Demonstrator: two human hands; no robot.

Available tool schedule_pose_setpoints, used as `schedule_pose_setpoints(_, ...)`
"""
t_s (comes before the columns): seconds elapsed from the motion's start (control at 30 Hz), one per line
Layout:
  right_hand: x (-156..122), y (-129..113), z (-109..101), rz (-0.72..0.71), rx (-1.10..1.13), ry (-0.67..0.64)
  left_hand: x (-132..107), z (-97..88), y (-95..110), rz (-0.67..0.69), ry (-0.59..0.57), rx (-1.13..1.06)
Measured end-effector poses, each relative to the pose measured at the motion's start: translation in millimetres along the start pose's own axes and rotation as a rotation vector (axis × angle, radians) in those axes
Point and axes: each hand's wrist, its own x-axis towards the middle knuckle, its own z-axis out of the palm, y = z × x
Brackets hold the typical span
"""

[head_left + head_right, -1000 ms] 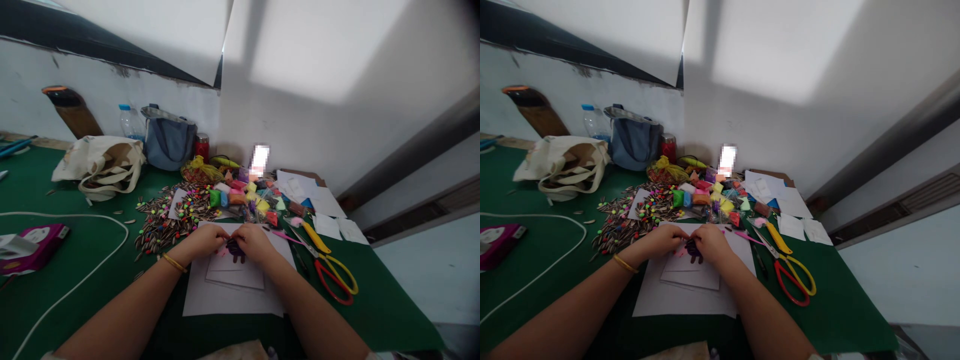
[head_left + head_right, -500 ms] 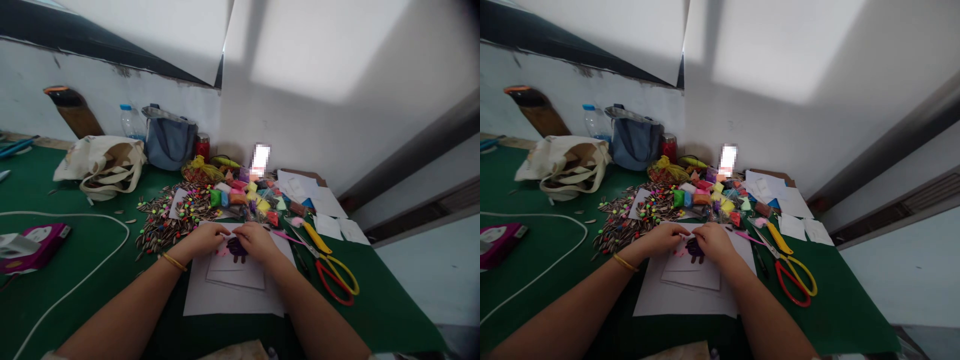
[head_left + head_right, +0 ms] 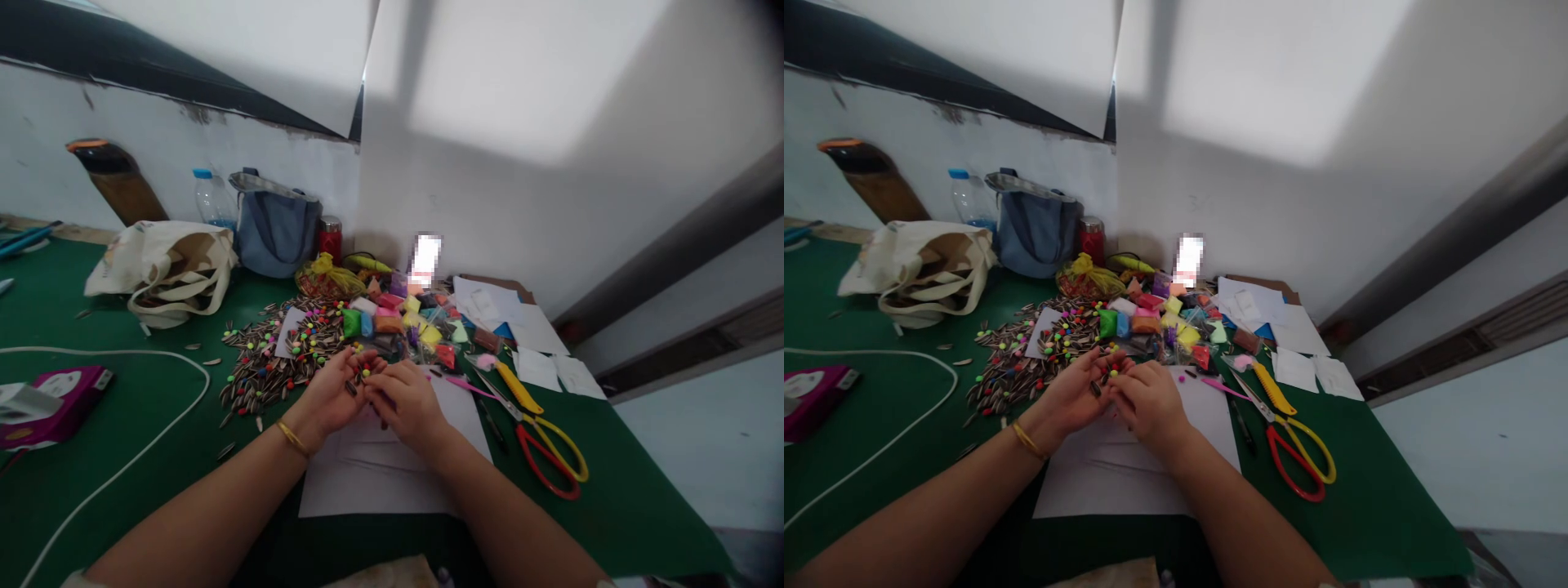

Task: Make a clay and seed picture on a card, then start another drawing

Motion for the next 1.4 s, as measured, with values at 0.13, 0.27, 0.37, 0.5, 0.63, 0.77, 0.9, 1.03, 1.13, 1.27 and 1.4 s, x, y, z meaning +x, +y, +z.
schedule_pose_setpoints(0.13,2.1,-2.9,8.1,-0.038,-0.062,-0.067,-1.4,1.9,-5.9,-0.021,-0.012,0.098)
schedule_pose_setpoints(0.27,3.1,-3.9,10.4,-0.057,-0.039,-0.051,-2.9,4.7,-9.5,-0.026,-0.037,0.106)
schedule_pose_setpoints(0.37,2.9,-2.8,6.2,-0.009,0.056,0.052,-3.5,4.8,-10.9,0.01,-0.058,0.118)
schedule_pose_setpoints(0.5,1.8,5.5,-2.9,0.133,0.155,0.236,-3.7,0.1,-10.5,0.113,-0.019,0.319)
schedule_pose_setpoints(0.63,0.6,12.9,-5.2,0.209,0.221,0.222,-4.8,-4.2,-10.8,0.141,-0.122,0.606)
schedule_pose_setpoints(0.77,-0.1,13.3,-0.5,0.377,0.44,0.17,-5.3,-4.6,-11.4,0.156,-0.144,0.715)
schedule_pose_setpoints(0.9,-1.5,20.8,-2.4,0.521,0.625,0.143,3.2,-9.9,-5.9,0.33,-0.042,0.908)
schedule_pose_setpoints(1.03,-4.9,38.1,-11.6,0.418,0.296,-0.014,18.0,-20.7,4.2,0.554,0.041,1.194)
schedule_pose_setpoints(1.13,-7.0,46.6,-14.9,0.333,0.108,-0.185,24.5,-26.9,8.0,0.662,0.051,1.444)
schedule_pose_setpoints(1.27,-5.2,44.5,-14.7,0.458,0.044,-0.319,24.9,-30.7,5.6,0.622,0.018,1.68)
schedule_pose_setpoints(1.4,-0.3,38.7,-14.0,0.459,-0.076,-0.307,22.2,-30.6,2.7,0.595,-0.019,1.832)
